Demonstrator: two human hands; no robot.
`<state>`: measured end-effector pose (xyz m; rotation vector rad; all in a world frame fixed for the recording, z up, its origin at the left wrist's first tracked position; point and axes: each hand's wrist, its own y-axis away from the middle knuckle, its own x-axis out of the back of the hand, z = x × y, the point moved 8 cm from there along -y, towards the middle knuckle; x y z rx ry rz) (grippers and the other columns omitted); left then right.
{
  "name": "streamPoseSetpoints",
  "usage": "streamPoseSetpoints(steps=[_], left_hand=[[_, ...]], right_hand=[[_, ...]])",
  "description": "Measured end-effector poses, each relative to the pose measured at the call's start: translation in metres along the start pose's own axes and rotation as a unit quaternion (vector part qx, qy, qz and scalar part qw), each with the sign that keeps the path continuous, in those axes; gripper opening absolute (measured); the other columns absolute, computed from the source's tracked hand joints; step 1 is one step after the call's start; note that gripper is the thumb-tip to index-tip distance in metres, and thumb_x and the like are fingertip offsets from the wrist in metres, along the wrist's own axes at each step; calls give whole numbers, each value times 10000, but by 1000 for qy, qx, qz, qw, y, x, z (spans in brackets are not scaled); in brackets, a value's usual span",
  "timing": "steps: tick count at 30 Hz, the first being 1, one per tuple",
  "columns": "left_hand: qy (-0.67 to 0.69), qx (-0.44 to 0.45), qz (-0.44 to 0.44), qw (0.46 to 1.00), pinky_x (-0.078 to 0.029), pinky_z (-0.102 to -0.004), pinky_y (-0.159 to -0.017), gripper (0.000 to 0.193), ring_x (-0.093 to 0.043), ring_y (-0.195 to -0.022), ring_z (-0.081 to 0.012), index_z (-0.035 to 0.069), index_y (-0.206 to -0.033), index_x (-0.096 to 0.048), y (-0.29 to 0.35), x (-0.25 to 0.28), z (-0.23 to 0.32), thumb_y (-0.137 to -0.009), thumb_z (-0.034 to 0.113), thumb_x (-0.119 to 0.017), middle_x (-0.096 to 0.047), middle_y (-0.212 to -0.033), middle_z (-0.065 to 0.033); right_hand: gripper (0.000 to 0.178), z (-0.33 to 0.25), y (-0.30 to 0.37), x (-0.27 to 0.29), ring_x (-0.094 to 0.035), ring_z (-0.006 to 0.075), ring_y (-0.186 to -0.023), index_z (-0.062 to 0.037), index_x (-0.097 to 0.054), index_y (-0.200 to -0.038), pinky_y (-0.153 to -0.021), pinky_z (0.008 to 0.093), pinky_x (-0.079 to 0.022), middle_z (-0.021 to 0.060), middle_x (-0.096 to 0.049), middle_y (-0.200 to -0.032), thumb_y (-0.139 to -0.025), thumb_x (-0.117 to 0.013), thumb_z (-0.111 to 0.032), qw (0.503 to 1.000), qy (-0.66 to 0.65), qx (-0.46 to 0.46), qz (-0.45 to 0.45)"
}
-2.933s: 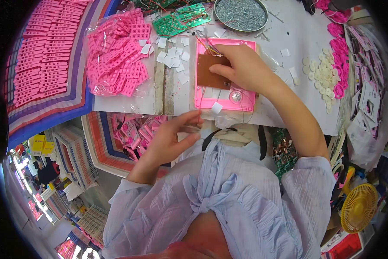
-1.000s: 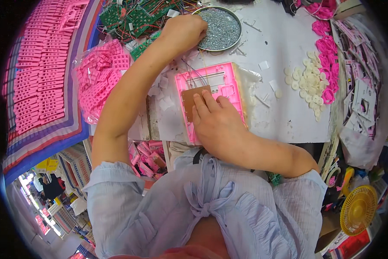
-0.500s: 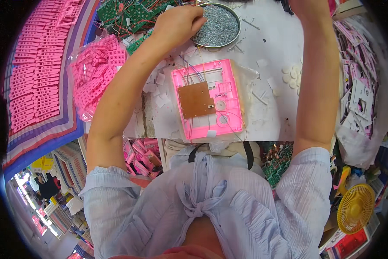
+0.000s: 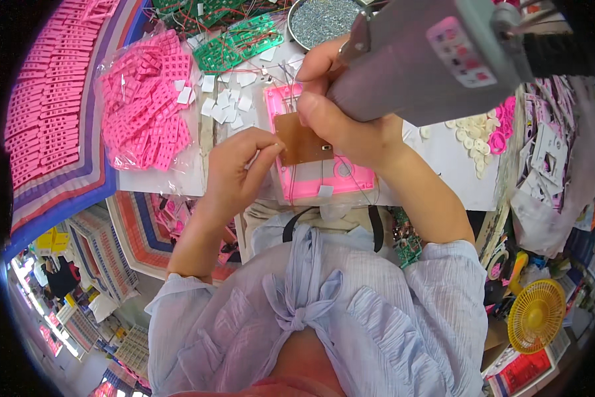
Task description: Assembling a pink toy house by installing a circuit board and applying adhesive with a glue gun.
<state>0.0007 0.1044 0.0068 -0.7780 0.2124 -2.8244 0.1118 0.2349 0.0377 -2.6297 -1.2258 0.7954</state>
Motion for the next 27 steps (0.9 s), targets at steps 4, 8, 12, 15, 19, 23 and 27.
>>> streamPoseSetpoints(steps=[4,8,12,15,19,23,27], left_hand=[[38,17,7,999,-494,-299,-674,62,-636,-732,-199,6,-907,-668,11,-3,0,-875,30,-716,-674,-825,-93],[45,13,19,999,-482,-280,-633,89,-622,-701,-176,15,-899,-685,10,-6,-2,-843,25,-753,-676,-823,-82],[40,18,49,998,-480,-266,-608,105,-625,-682,-165,25,-916,-713,13,-6,-6,-826,18,-766,-684,-820,-74],[39,7,69,997,-496,-271,-617,116,-646,-696,-167,30,-929,-725,12,-5,-7,-821,10,-765,-698,-828,-77],[38,-12,82,996,-521,-281,-637,123,-676,-729,-174,31,-930,-729,10,-8,-6,-816,-3,-758,-716,-849,-86],[40,-35,96,994,-533,-282,-640,133,-682,-738,-177,23,-933,-726,11,-9,-4,-811,-21,-753,-719,-853,-89],[74,-33,106,991,-535,-271,-634,162,-679,-741,-165,12,-952,-726,16,-9,-4,-805,-53,-745,-715,-857,-94]], right_hand=[[253,9,3,-2,-594,104,-641,-13,-560,-1085,-572,257,-491,45,-599,-784,-854,-662,6,1000,5,-11,-14],[224,12,2,-5,-533,111,-617,-33,-522,-1057,-560,275,-454,49,-561,-748,-866,-632,7,999,40,-18,-24],[199,11,2,-15,-420,120,-533,-66,-432,-1047,-504,307,-401,73,-493,-674,-919,-571,-4,979,174,21,-103],[201,13,5,-21,-437,122,-544,-66,-431,-1036,-512,308,-418,79,-505,-683,-917,-578,1,970,216,24,-112],[196,14,3,-20,-455,126,-550,-60,-454,-1065,-503,303,-414,65,-507,-682,-932,-597,-37,977,192,15,-91],[244,-13,-6,-25,-477,116,-558,-47,-497,-1122,-505,296,-412,41,-524,-678,-921,-633,-77,994,83,9,-74],[292,-42,-6,-50,-441,121,-524,-102,-462,-1147,-461,291,-364,-1,-463,-610,-957,-649,-220,992,-32,33,-117]])
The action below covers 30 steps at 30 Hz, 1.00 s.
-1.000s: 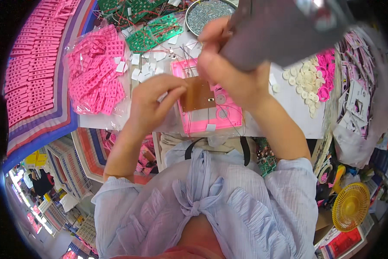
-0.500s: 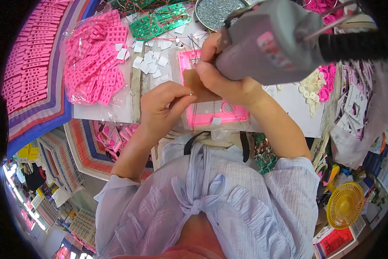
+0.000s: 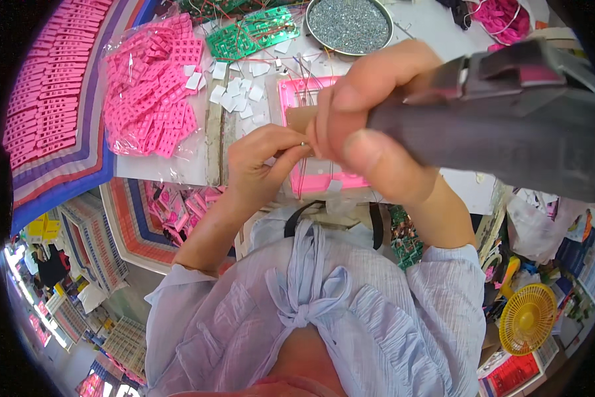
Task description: Assembling a pink toy house by installing a circuit board and applying adhesive with a glue gun.
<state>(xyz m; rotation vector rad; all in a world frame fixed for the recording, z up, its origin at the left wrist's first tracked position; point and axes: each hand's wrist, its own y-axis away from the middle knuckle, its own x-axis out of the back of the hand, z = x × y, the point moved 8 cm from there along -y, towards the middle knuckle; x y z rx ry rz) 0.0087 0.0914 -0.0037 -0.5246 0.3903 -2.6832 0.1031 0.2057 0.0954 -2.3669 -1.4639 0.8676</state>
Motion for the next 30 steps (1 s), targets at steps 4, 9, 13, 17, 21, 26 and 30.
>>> streamPoseSetpoints(steps=[4,9,13,17,21,26,30], left_hand=[[19,-5,0,1000,-529,-258,-630,190,-670,-735,-151,9,-970,-727,-2,-3,4,-801,-79,-732,-707,-858,-93],[21,2,-9,1000,-534,-310,-631,147,-681,-733,-226,20,-937,-712,-1,-5,5,-801,-18,-749,-701,-848,-108],[-49,-45,-4,998,-528,-347,-609,151,-672,-715,-273,37,-905,-695,1,-5,13,-778,28,-776,-680,-818,-111],[-108,-117,-16,987,-507,-362,-576,180,-647,-678,-285,58,-884,-672,2,-6,22,-743,34,-781,-654,-785,-103],[-150,-108,-70,980,-494,-343,-573,166,-649,-656,-264,57,-892,-671,-2,-2,25,-756,2,-750,-656,-773,-109],[-13,105,-47,993,-522,-275,-644,96,-676,-732,-149,-7,-971,-697,-2,32,5,-881,20,-714,-715,-867,-90],[126,161,-4,979,-561,-269,-745,96,-702,-819,-154,-58,-1016,-692,13,37,-10,-937,-18,-655,-730,-911,-92]], right_hand=[[294,-1,4,-6,-431,128,-503,-125,-433,-1117,-449,292,-367,-7,-445,-590,-962,-651,-248,1000,-7,-2,-3],[286,1,8,-10,-436,130,-494,-126,-426,-1092,-456,295,-387,-7,-445,-591,-953,-648,-240,1000,1,-11,6],[277,4,11,-13,-436,131,-492,-119,-426,-1079,-456,301,-392,-4,-444,-590,-950,-648,-222,1000,20,-12,12],[272,12,17,-9,-436,134,-492,-107,-428,-1071,-457,305,-394,4,-446,-597,-947,-652,-199,997,73,-15,21],[269,20,23,-11,-432,132,-497,-100,-432,-1068,-456,305,-380,10,-455,-614,-942,-655,-180,998,54,-20,32],[258,29,32,-6,-424,129,-500,-96,-429,-1062,-462,313,-370,21,-461,-619,-940,-651,-149,997,41,-36,45],[251,45,47,-3,-425,131,-502,-91,-420,-1051,-475,321,-381,27,-458,-617,-940,-643,-123,992,102,-55,47]])
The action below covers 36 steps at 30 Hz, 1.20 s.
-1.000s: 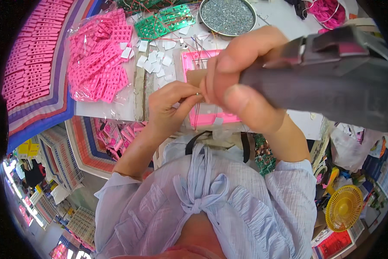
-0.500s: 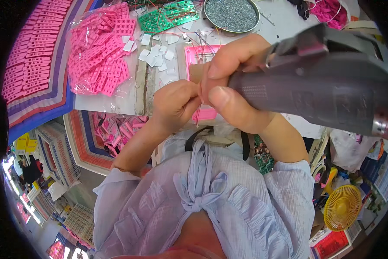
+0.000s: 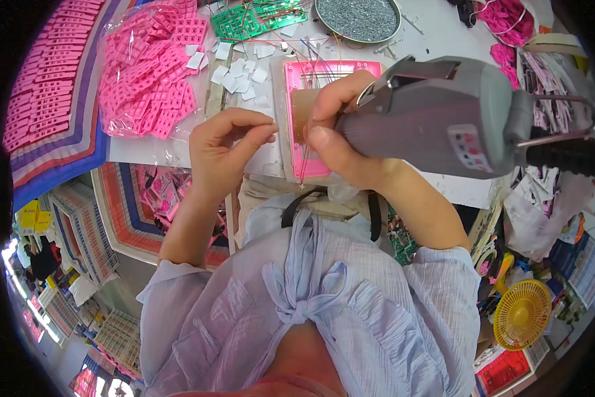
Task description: Assembling a pink toy house by installing a circuit board and applying adhesive with a glue gun.
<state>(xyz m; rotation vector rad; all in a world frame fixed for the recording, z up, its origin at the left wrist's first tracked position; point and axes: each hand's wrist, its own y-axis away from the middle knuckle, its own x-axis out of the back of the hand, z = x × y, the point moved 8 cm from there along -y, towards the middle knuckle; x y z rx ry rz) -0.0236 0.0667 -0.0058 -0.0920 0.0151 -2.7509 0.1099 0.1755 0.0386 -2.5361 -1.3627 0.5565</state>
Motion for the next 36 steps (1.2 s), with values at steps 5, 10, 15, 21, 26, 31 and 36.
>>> streamPoseSetpoints(steps=[5,10,15,21,26,31,36], left_hand=[[-32,-6,22,999,-573,-271,-792,104,-716,-860,-158,-69,-1028,-690,7,-3,0,-946,-35,-636,-733,-882,-98],[-169,7,13,985,-537,-298,-640,72,-707,-728,-197,57,-887,-722,9,-11,1,-856,110,-758,-724,-830,-80],[-301,-224,-21,927,-506,-361,-597,148,-673,-689,-242,94,-852,-694,6,-33,15,-780,165,-802,-691,-762,-50],[-259,-254,17,932,-494,-372,-583,180,-650,-651,-244,93,-864,-690,11,-39,14,-754,162,-815,-663,-720,-37],[-259,-252,20,932,-468,-381,-582,206,-628,-643,-259,83,-861,-677,10,-38,13,-747,177,-820,-638,-705,-40],[-296,-227,78,924,-432,-431,-596,502,-618,-703,-292,64,-1054,-599,2,-24,20,-716,332,-856,-642,-806,-84],[-359,-72,-8,930,-449,-397,-627,571,-602,-727,-276,59,-1072,-543,40,-40,-11,-717,362,-873,-612,-890,-73]], right_hand=[[210,6,7,-5,-468,158,-529,-75,-437,-984,-513,345,-434,58,-488,-635,-923,-636,-59,990,117,13,-73],[203,2,3,-13,-494,175,-550,-63,-446,-970,-533,353,-455,79,-511,-644,-914,-639,-34,981,148,6,-123],[245,-13,-13,-13,-444,143,-484,-87,-445,-1063,-466,307,-392,18,-479,-602,-946,-654,-139,999,-14,8,-49],[296,-29,-21,-18,-426,121,-458,-109,-441,-1058,-420,292,-357,-9,-463,-575,-954,-677,-254,995,-84,22,-50],[285,-26,-21,-21,-428,128,-471,-106,-436,-1038,-447,303,-378,-6,-452,-587,-954,-669,-247,994,-92,20,-47],[204,-3,-35,-11,-414,127,-492,-96,-436,-1043,-492,316,-393,27,-453,-605,-955,-615,-136,998,-45,41,-15],[194,22,-45,-5,-413,118,-503,-77,-436,-1039,-509,322,-394,51,-459,-613,-933,-596,-49,999,43,26,-21]])
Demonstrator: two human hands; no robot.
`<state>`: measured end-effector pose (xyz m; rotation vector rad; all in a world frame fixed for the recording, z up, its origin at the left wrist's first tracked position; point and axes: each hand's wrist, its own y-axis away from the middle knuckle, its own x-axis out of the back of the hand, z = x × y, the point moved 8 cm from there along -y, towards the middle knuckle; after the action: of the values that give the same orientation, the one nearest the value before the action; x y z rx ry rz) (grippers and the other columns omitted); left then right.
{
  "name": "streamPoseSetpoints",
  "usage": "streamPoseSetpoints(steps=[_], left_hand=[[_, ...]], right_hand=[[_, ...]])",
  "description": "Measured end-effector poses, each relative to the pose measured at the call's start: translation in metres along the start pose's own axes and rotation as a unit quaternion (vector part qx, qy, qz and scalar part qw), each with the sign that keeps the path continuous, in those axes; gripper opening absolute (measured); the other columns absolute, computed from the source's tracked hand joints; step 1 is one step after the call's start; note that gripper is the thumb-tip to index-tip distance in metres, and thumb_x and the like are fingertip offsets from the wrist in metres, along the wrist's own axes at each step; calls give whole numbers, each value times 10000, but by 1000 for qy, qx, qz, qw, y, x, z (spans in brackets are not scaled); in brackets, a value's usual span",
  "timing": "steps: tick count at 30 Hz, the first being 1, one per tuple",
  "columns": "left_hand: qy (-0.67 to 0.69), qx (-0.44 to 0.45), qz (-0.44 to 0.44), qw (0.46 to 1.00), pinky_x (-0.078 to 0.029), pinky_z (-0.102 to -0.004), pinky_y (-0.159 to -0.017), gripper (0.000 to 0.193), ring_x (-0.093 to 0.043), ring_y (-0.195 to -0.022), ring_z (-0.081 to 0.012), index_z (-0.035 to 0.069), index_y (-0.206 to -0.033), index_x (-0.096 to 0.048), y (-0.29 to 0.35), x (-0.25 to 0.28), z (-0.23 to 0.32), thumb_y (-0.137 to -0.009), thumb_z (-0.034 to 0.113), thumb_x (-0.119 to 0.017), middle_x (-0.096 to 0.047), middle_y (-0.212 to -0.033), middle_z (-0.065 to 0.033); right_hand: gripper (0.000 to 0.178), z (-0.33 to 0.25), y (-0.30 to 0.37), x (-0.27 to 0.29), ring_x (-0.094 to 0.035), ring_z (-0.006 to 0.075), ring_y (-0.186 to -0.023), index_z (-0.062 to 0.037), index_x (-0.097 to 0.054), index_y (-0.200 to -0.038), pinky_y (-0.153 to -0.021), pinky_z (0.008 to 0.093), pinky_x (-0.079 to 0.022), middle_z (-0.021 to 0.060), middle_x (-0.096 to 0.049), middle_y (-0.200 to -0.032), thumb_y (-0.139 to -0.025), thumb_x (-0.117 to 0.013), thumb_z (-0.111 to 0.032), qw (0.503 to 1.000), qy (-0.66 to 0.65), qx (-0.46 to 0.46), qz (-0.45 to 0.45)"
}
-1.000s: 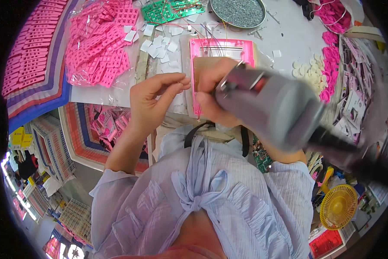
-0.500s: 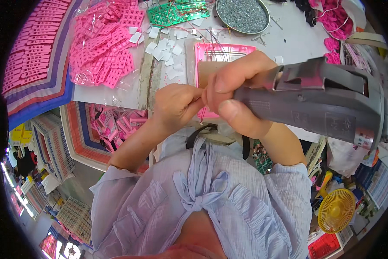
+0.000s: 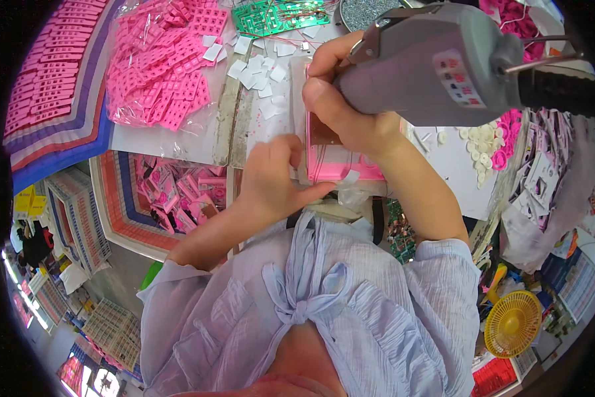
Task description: Assembling a pink toy house by installing a circuit board and applying adhesive with a glue gun.
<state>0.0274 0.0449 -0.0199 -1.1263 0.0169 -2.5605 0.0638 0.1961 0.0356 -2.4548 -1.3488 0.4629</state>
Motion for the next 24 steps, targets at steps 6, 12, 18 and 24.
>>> streamPoseSetpoints(steps=[6,12,18,24], left_hand=[[31,61,-43,997,-494,-424,-566,599,-628,-657,-302,57,-1155,-494,22,-19,-10,-757,330,-849,-617,-821,-82],[65,50,-84,993,-505,-439,-583,500,-652,-681,-320,74,-1179,-504,26,-21,-12,-813,240,-801,-649,-883,-105],[73,-22,-61,995,-510,-460,-688,393,-651,-781,-346,94,-1153,-581,4,14,-7,-807,117,-765,-647,-959,-146],[1,-229,-25,973,-472,-432,-771,362,-605,-900,-300,90,-1043,-673,-15,-4,64,-692,114,-757,-605,-902,-73]], right_hand=[[183,7,0,-3,-476,110,-564,-49,-471,-988,-533,289,-425,44,-515,-688,-903,-633,-32,1000,9,-2,-7],[184,1,1,-16,-502,128,-553,-50,-431,-968,-527,303,-452,79,-540,-653,-902,-593,6,986,150,16,-65],[295,8,-7,3,-540,148,-588,12,-499,-1146,-594,323,-509,98,-587,-714,-883,-631,-12,997,22,-72,14],[452,-44,-34,41,-578,118,-795,-8,-504,-1340,-750,279,-499,75,-611,-941,-919,-662,-56,997,14,43,60]])
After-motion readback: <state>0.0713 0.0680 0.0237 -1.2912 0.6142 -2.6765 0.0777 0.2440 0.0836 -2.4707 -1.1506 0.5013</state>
